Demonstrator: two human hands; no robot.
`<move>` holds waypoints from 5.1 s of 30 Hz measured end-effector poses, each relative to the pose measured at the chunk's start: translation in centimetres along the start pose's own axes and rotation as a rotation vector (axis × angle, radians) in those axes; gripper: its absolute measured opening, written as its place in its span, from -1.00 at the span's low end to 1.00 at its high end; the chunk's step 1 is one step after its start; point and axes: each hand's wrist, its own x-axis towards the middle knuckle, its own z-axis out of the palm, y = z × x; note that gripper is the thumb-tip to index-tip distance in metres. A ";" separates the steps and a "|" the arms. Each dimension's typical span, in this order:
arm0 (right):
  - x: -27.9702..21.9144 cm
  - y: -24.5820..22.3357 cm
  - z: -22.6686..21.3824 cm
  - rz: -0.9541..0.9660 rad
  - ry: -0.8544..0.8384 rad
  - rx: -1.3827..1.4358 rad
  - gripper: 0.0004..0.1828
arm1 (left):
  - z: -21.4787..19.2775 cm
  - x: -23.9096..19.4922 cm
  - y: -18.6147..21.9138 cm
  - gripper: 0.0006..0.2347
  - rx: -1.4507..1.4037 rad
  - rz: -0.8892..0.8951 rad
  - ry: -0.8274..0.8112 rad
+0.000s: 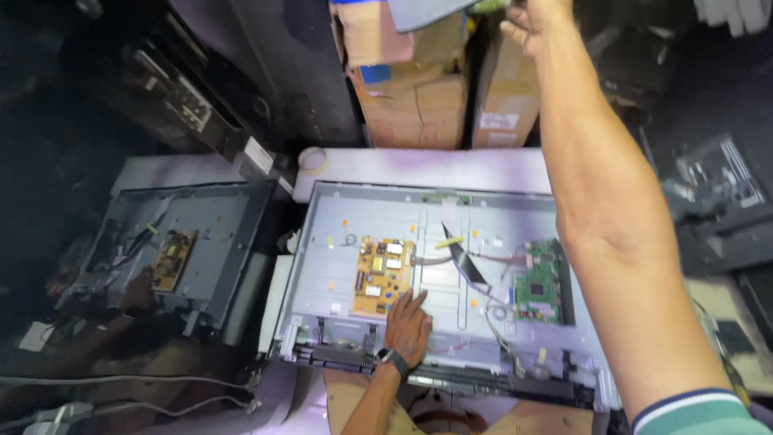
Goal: The person uses a power drill to remove screws from the back cover of a television. They then lift off the cover to reveal the internal circuit boards and wiring, and proceed to disconnect cables from the mainboard.
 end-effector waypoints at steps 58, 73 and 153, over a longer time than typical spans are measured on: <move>-29.7 27.3 -53.3 -0.386 0.879 -1.366 -0.78 | -2.9 -7.1 2.6 -0.75 -0.150 -0.185 0.303; -35.1 23.1 -36.8 -0.862 0.503 -1.208 -0.80 | -5.1 -3.4 -1.3 -0.71 0.071 0.027 0.324; -36.5 26.8 -24.1 -0.703 -0.014 -1.182 -0.79 | -8.1 -1.9 -1.6 -0.30 0.188 -0.412 -0.076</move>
